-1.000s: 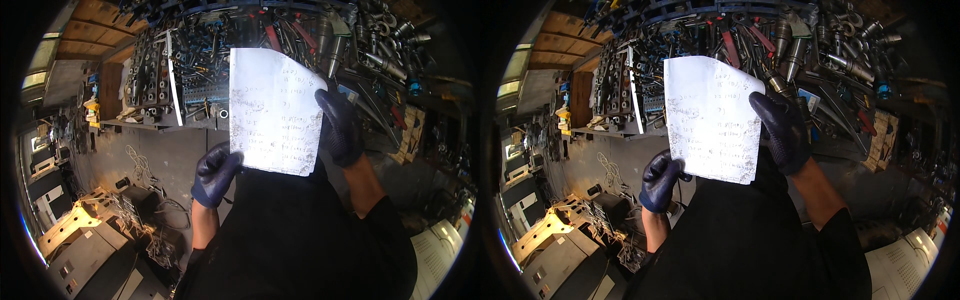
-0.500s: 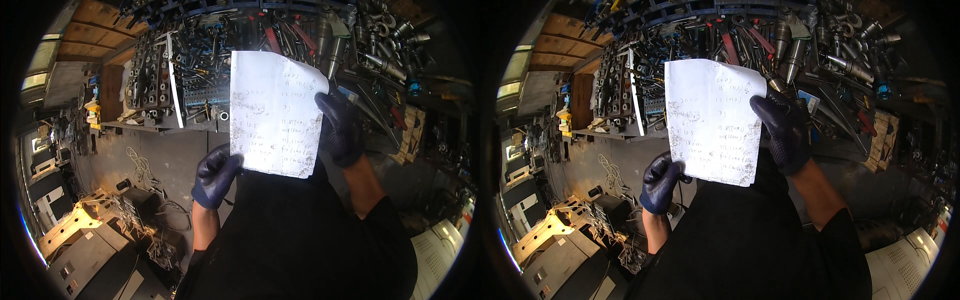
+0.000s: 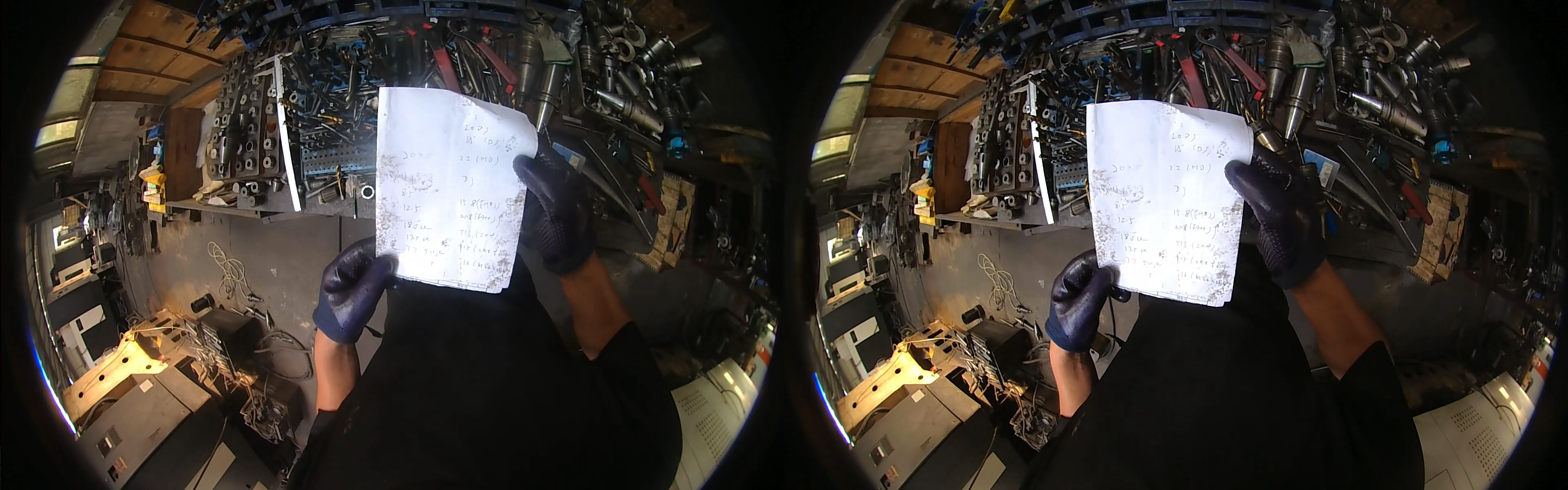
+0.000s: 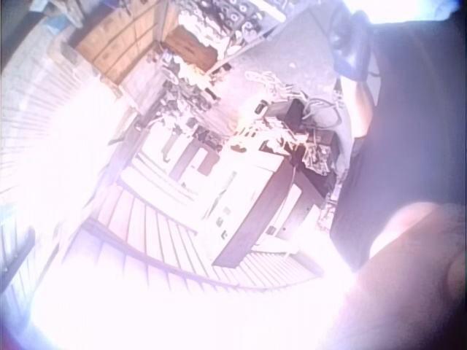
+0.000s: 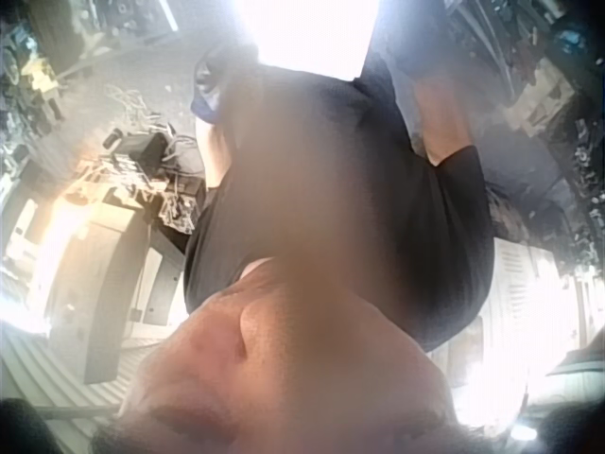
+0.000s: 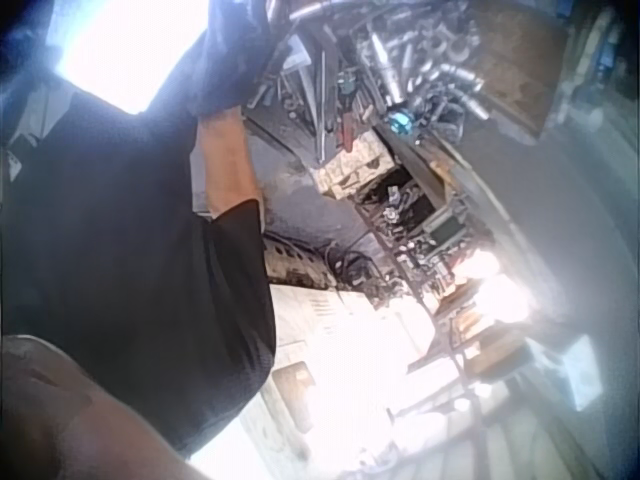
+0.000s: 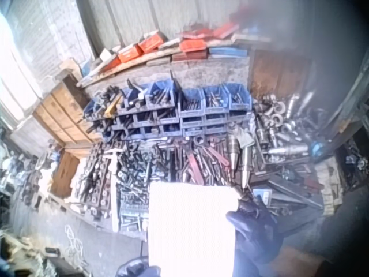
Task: The person picks up a metal shaft from a workbench and measures it with a caliper while consulting a handwritten note. The person then picks up several other metal components, fitting a sleeve onto one of the shafts and organizing them on the workspace.
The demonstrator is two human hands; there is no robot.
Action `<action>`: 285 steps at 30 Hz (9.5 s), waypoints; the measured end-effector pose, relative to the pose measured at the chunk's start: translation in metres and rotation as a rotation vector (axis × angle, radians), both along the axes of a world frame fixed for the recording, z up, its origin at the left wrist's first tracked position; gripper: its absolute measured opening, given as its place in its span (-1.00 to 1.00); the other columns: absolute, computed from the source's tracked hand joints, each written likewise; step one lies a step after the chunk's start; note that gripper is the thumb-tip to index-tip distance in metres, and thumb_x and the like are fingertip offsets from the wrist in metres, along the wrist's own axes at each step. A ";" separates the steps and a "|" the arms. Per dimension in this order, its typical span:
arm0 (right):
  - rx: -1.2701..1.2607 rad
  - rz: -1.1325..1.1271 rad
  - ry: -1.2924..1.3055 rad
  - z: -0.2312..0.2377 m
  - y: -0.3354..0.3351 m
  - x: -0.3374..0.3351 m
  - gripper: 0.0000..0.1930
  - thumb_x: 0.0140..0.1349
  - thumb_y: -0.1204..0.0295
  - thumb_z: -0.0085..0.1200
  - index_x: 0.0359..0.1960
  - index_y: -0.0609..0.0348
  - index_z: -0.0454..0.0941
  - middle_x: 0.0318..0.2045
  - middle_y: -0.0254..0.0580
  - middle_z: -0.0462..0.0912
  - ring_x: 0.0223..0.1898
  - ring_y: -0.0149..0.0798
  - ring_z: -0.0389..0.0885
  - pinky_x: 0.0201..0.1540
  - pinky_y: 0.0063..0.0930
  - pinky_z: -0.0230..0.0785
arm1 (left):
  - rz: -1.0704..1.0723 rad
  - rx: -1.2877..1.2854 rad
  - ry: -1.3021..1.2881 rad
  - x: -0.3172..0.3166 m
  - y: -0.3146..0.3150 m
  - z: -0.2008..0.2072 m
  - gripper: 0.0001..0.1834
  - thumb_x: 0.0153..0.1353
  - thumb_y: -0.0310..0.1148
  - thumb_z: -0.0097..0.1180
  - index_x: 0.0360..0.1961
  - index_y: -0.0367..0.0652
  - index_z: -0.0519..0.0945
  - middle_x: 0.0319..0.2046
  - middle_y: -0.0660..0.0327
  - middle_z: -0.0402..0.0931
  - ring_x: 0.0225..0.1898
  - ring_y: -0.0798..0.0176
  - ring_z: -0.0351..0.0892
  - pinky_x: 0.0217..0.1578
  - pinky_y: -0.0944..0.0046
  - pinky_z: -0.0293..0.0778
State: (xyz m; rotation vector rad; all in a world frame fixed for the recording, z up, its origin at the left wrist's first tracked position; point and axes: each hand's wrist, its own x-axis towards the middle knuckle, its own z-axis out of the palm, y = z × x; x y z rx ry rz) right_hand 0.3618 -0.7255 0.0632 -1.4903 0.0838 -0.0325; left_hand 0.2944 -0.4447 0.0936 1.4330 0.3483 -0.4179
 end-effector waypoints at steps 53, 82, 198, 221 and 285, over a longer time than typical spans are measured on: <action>-0.731 0.102 -0.609 -0.034 -0.038 0.001 -0.66 0.33 0.60 0.07 0.14 0.27 0.57 0.14 0.14 0.58 0.17 0.00 0.59 0.16 -0.12 0.54 | -0.002 -0.066 -0.027 -0.002 -0.008 0.001 -0.73 0.36 -0.57 0.13 0.07 -0.31 0.61 -0.28 0.26 0.66 -0.30 0.47 0.56 -0.26 0.42 0.50; 0.423 -0.029 0.691 -0.043 -0.024 -0.009 -0.51 0.43 0.04 -0.04 0.26 0.02 0.50 -0.03 -0.17 0.70 -0.11 -0.33 0.66 -0.10 -0.47 0.45 | 0.516 -0.084 0.056 0.059 0.098 -0.060 -0.81 0.37 -0.37 0.14 -0.04 -0.16 0.57 -0.41 0.20 0.57 -0.52 0.33 0.48 -0.50 0.36 0.40; -0.025 -1.283 0.256 -0.057 -0.221 -0.111 -0.75 0.43 0.35 0.02 0.00 0.11 0.67 -0.27 -0.19 0.76 -0.45 -0.41 0.64 -0.40 -0.60 0.45 | -0.231 0.670 -0.173 0.051 0.058 -0.144 -0.72 0.30 -0.41 0.24 0.01 -0.26 0.67 -0.19 0.15 0.73 -0.19 0.29 0.69 -0.10 0.30 0.55; -1.439 0.312 0.253 -0.134 -0.266 -0.098 -0.66 0.15 0.43 0.06 -0.01 0.01 0.63 -0.17 0.02 0.68 -0.25 0.13 0.67 -0.19 0.03 0.54 | -0.415 0.527 -0.407 -0.010 -0.146 -0.058 -0.69 0.25 -0.59 0.15 0.02 -0.33 0.65 -0.27 0.08 0.74 -0.25 0.30 0.75 -0.15 0.30 0.61; 0.138 -0.017 -0.200 0.117 -0.688 -0.321 -0.40 0.35 0.43 0.12 0.38 0.41 0.29 0.17 0.08 0.59 0.03 -0.17 0.65 0.05 -0.35 0.53 | -0.993 -0.906 0.224 -0.148 -0.745 0.027 -0.27 0.42 0.07 0.07 0.30 -0.38 0.33 -0.59 0.38 0.27 -0.66 0.48 0.23 -0.64 0.40 0.21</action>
